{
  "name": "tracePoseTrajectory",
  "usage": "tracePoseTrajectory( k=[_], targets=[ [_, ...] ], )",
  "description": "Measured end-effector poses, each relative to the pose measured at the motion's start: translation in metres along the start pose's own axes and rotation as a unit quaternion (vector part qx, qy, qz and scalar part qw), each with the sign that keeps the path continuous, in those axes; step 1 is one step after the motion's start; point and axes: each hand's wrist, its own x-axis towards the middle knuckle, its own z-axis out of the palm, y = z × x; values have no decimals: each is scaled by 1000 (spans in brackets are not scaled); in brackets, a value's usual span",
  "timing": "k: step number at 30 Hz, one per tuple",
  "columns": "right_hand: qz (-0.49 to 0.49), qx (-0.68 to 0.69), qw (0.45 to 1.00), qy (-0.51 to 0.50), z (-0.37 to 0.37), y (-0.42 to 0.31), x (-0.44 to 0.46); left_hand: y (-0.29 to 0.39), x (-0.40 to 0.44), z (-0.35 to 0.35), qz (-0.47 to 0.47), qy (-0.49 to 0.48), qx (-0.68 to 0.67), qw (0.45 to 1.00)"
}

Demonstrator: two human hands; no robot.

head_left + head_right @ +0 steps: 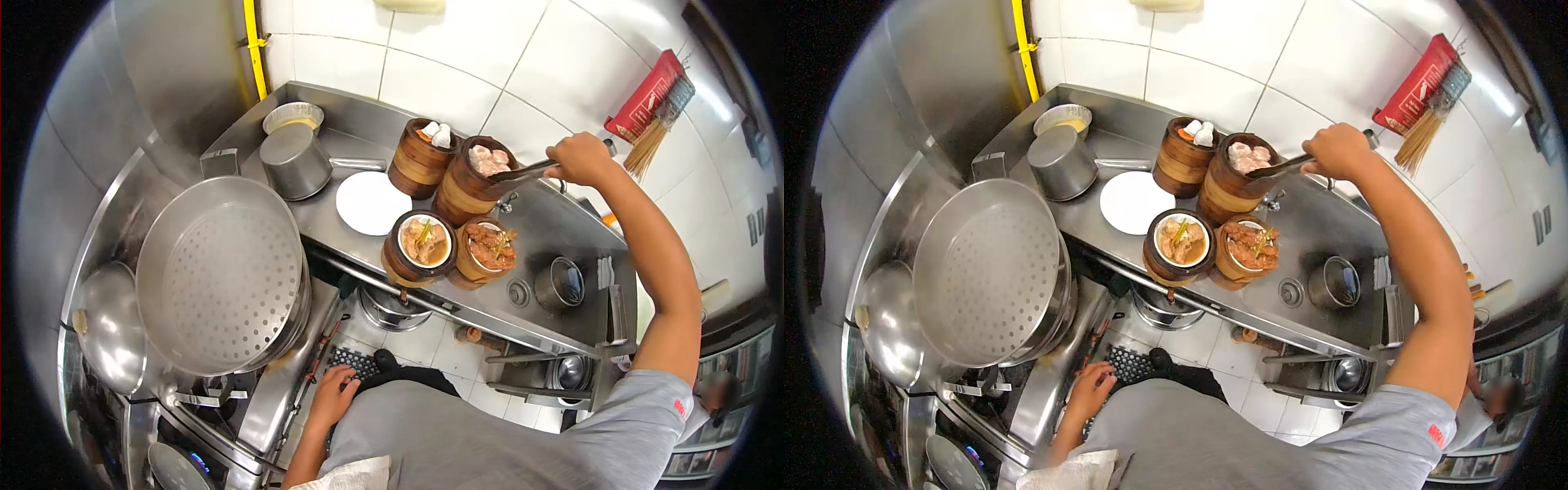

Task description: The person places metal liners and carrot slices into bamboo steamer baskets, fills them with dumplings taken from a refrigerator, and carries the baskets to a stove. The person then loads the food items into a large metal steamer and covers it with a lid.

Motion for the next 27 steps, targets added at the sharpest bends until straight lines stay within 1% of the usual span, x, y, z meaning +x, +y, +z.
tracePoseTrajectory(
  k=[2,3,5,6,7,8,9,11,12,14,17,18,20,21,22,23,24,26,27],
  targets=[
    [27,-15,1000,-3,-8,7,-6,-8,9,4,17,25,37,999],
    [23,-16,1000,-2,-11,13,-9,-2,11,2,14,26,36,999],
    [15,-20,998,50,-22,31,-16,17,19,-2,-19,25,-39,999],
    [18,-30,995,92,-29,35,-22,19,23,-1,-29,36,-40,998],
    [10,-37,989,144,-41,34,-26,20,25,-1,-6,26,-36,999],
    [-7,-40,986,164,-58,31,-27,18,24,-3,10,32,-30,999],
    [-25,-41,981,186,-75,24,-25,15,21,-5,-17,72,-29,997],
    [-58,-24,975,212,-103,9,-12,13,23,-6,26,62,9,998],
    [-79,-20,970,228,-116,-2,1,14,20,-8,11,84,12,996],
    [-147,1,947,286,-141,-30,16,15,14,-14,23,95,19,995],
    [-214,31,919,329,-182,-95,45,8,-4,-16,-13,113,7,993],
    [-255,31,910,325,-193,-115,58,7,-11,-17,-16,118,9,993],
    [-305,65,898,311,-209,-163,81,4,-29,-19,-29,153,17,988],
    [-317,48,902,290,-218,-188,89,0,-38,-18,-29,155,19,987],
    [-330,31,905,267,-225,-213,96,-6,-47,-15,-50,176,19,983],
    [-358,18,893,271,-227,-236,106,-11,-54,-14,-70,198,20,978],
    [-386,4,881,274,-228,-258,117,-7,-61,-16,-105,199,-19,974],
    [-400,-43,881,249,-224,-303,145,-7,-72,-16,-108,215,-2,971],
    [-404,-45,883,236,-224,-321,155,-7,-76,-18,-110,230,16,967]
  ],
)
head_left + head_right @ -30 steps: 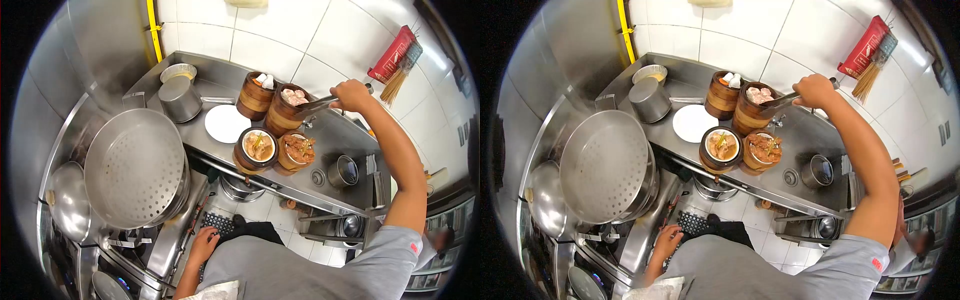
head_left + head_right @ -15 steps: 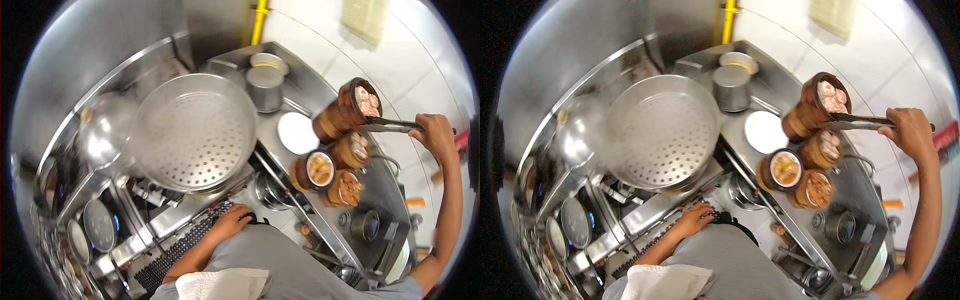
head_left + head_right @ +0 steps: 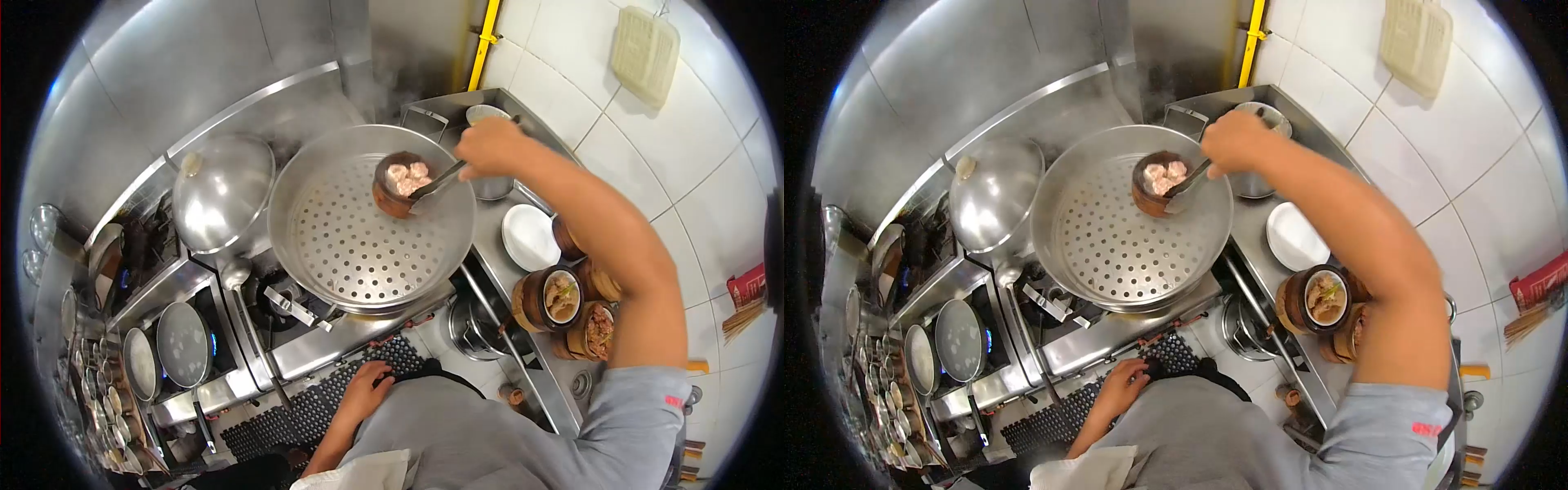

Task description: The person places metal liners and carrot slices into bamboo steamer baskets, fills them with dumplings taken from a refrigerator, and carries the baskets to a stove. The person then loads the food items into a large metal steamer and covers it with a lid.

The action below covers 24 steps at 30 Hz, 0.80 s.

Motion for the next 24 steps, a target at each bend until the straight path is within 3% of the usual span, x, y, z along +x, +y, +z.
tracePoseTrajectory(
  k=[5,7,9,11,16,20,24],
  targets=[
    [32,11,998,-57,1,-22,17,2,-6,-6,-10,22,-12,1000],
    [63,42,997,-35,-8,-5,-25,5,-4,-8,-53,9,-47,997],
    [123,76,989,-36,-11,16,-79,-5,0,-6,-27,-4,-47,998],
    [186,83,978,40,-6,40,-162,-18,9,5,-2,-2,-66,998],
    [384,31,921,-63,45,56,-340,-8,39,13,40,-106,-19,993],
    [438,60,869,-221,85,37,-410,25,57,21,42,-170,-21,984],
    [434,78,871,-217,114,24,-419,27,68,38,106,-178,-9,978]
  ],
)
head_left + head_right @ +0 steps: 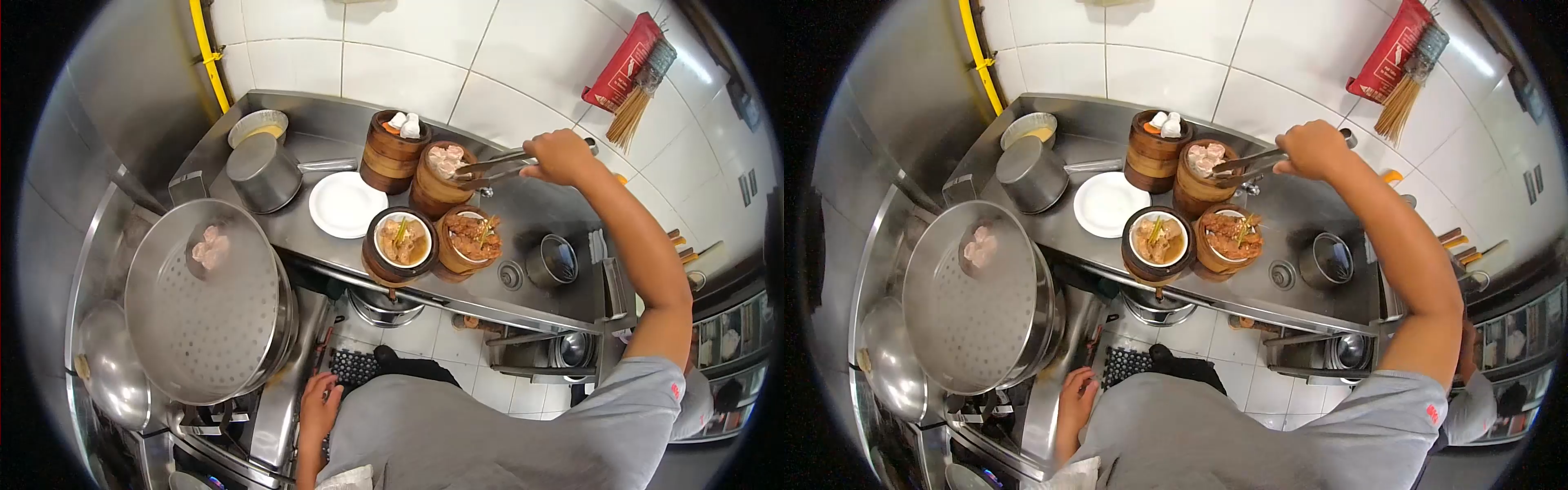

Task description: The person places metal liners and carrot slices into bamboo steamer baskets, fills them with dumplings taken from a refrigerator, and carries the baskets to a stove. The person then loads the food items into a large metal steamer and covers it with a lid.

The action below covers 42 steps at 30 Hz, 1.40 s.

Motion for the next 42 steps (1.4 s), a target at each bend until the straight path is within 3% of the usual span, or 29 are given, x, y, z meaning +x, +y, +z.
tracePoseTrajectory(
  k=[7,12,16,19,28,38,42],
  targets=[
    [-37,1,999,-38,13,-24,25,2,-1,9,1,-19,20,1000],
    [-9,-17,999,-38,-1,-16,16,9,-7,4,-29,2,-24,999],
    [-9,-27,999,41,-52,-10,-3,0,-11,0,-13,8,-17,1000],
    [-65,-42,987,141,-99,-26,-6,-2,-14,-6,6,34,14,999],
    [-281,18,910,306,-205,-165,70,-15,-39,-11,-13,87,20,996],
    [-423,-68,867,255,-243,-317,132,-14,-76,-19,-99,159,9,982],
    [-419,-96,875,224,-243,-349,145,-19,-79,-19,-104,169,-16,980]
  ],
)
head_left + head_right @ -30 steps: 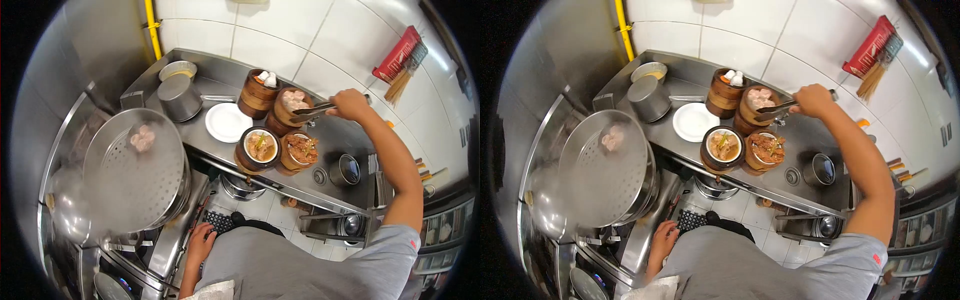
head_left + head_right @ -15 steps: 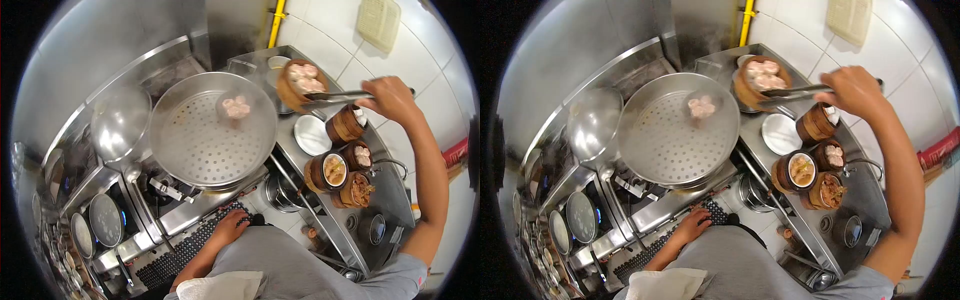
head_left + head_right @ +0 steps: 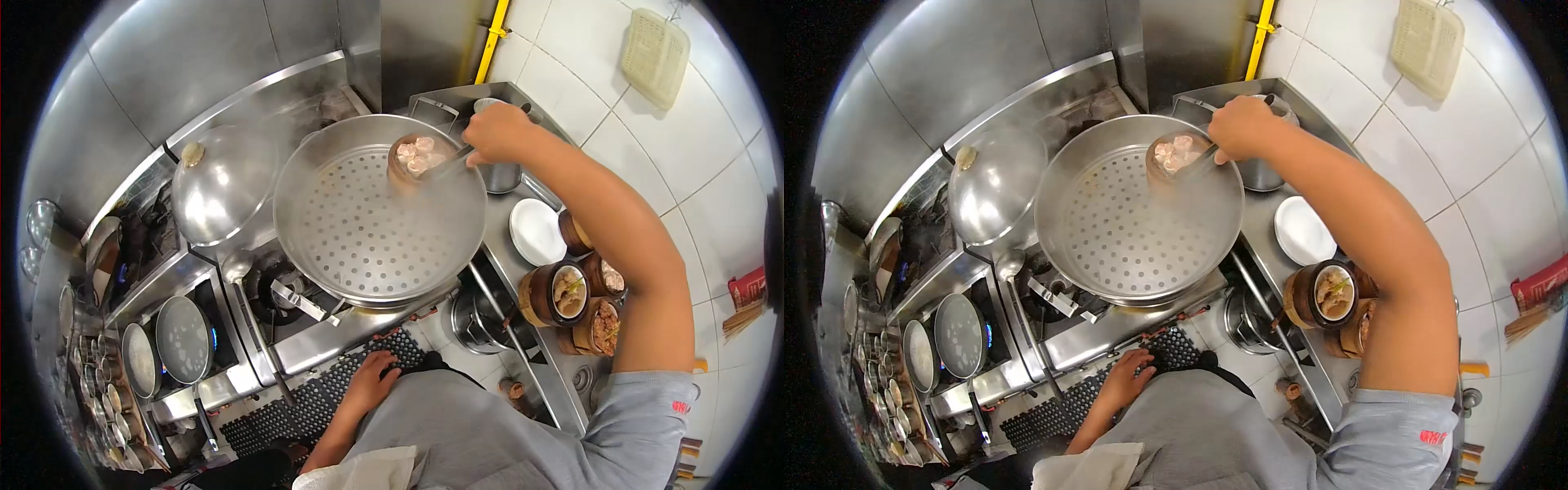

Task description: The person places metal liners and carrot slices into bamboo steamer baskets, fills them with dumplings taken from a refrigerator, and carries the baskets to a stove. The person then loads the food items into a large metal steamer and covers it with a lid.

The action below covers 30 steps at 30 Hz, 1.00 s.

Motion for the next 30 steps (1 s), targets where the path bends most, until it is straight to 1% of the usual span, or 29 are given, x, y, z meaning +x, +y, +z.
tracePoseTrajectory(
  k=[3,5,6,8,9,11,13,14,15,17,18,20,22,25,27,30],
  targets=[
    [15,17,1000,-10,2,-3,-4,-1,2,3,10,-1,18,1000],
    [45,33,998,-4,0,6,-26,-2,9,5,18,-4,11,1000],
    [67,36,997,-22,3,15,-44,1,11,6,33,-28,9,999],
    [124,76,988,45,12,38,-104,9,17,6,18,-19,-6,1000],
    [150,107,980,69,18,48,-140,3,20,10,24,-29,-6,999],
    [236,104,966,12,42,62,-211,-4,28,13,29,-53,1,998],
    [324,110,939,-42,61,67,-273,0,37,18,39,-86,0,996],
    [353,98,926,-97,76,68,-301,0,40,19,36,-94,2,995],
    [376,88,910,-149,94,68,-325,-4,46,21,63,-113,37,991],
    [381,100,896,-207,123,59,-364,15,56,21,68,-135,45,988],
    [400,112,879,-235,128,48,-372,24,62,24,75,-149,49,985],
    [385,128,874,-267,146,36,-384,28,70,31,83,-154,44,984],
    [386,138,871,-268,155,29,-387,36,75,36,89,-157,40,983],
    [388,139,870,-271,159,24,-378,48,74,40,58,-180,5,982],
    [387,129,871,-274,158,24,-366,42,73,45,106,-180,59,976],
    [394,118,863,-295,155,23,-350,42,68,43,94,-175,43,979]
  ],
)
